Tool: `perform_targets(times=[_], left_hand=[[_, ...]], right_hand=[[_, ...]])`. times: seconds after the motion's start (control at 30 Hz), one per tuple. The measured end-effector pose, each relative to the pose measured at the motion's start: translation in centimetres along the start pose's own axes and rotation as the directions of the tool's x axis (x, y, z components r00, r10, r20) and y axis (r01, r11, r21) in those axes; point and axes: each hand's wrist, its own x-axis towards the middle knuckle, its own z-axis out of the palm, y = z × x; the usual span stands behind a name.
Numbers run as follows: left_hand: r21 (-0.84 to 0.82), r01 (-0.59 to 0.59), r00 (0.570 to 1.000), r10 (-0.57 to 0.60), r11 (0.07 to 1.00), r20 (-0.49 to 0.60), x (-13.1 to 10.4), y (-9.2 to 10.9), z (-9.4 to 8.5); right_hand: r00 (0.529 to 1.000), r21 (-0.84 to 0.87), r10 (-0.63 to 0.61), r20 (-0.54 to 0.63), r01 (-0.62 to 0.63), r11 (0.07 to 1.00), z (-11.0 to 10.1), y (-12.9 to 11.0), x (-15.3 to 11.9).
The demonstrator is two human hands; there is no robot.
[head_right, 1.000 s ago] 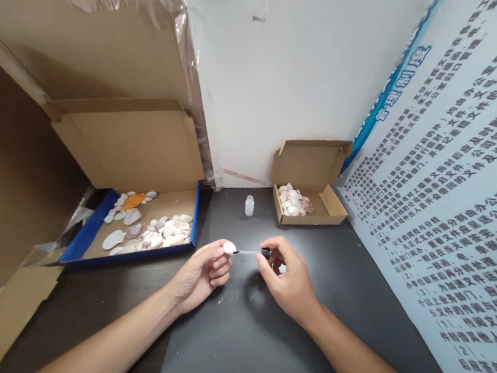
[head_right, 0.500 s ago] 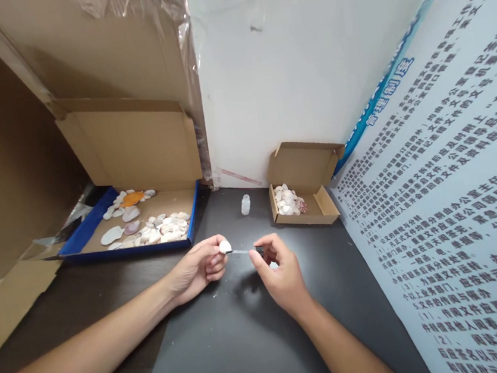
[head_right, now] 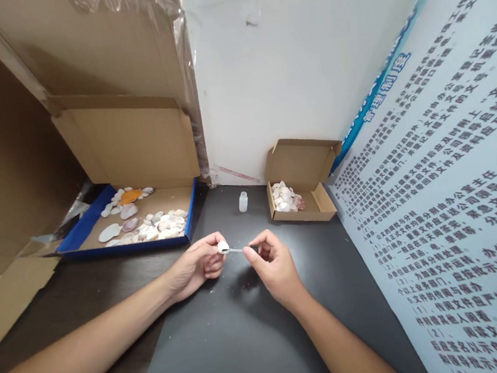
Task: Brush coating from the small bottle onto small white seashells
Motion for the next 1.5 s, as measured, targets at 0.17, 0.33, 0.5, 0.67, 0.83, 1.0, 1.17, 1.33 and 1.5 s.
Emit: perform_targets(times=[0.17, 0.33, 0.5, 0.67, 0.83, 1.0, 1.17, 1.33, 1.5], left_hand=[[0.023, 0.019, 1.000, -0.019, 1.000, -0.008, 0.1, -0.2, -0.1], [0.018, 0.043, 0.997, -0.041, 0.999, -0.059, 0.2, -0.3, -0.1], [-0.001, 0.053, 0.996, -0.053, 0.999, -0.068, 0.3, -0.2, -0.1], [0.011, 0.055, 0.997, -0.054, 0.998, -0.063, 0.3, 0.0, -0.2], [0.032, 0.073, 0.995, -0.071, 0.997, -0.072, 0.3, -0.1, 0.0], [0.028, 0.083, 0.995, -0.081, 0.996, -0.064, 0.3, -0.1, 0.0], [0.039, 0.074, 0.996, -0.072, 0.996, -0.049, 0.3, 0.0, 0.1], [0.049, 0.077, 0.996, -0.075, 0.996, -0.037, 0.2, 0.1, 0.2], [0.049, 0.077, 0.996, -0.074, 0.996, -0.052, 0.2, 0.1, 0.2]], right_hand=[[0.992, -0.116, -0.086, -0.088, 0.075, 0.990, -0.2, -0.3, 0.0], [0.997, -0.046, -0.037, 0.069, 0.040, 0.998, 0.0, -0.3, 0.1], [0.997, -0.145, -0.054, 0.063, 0.062, 0.987, 0.1, -0.4, -0.2], [0.998, -0.023, 0.006, 0.058, -0.005, 1.000, -0.1, -1.0, -0.7], [0.994, 0.073, 0.019, 0.109, -0.027, 0.997, -0.3, -0.9, -0.9], [0.996, 0.021, -0.002, 0.094, 0.000, 1.000, -0.6, -0.9, -1.1], [0.998, -0.065, -0.043, 0.036, 0.045, 0.997, -0.7, -1.1, -1.1], [0.993, -0.061, -0.035, 0.113, 0.042, 0.997, -0.8, -0.9, -1.1], [0.995, -0.142, -0.089, 0.052, 0.095, 0.985, -0.8, -1.1, -1.3]])
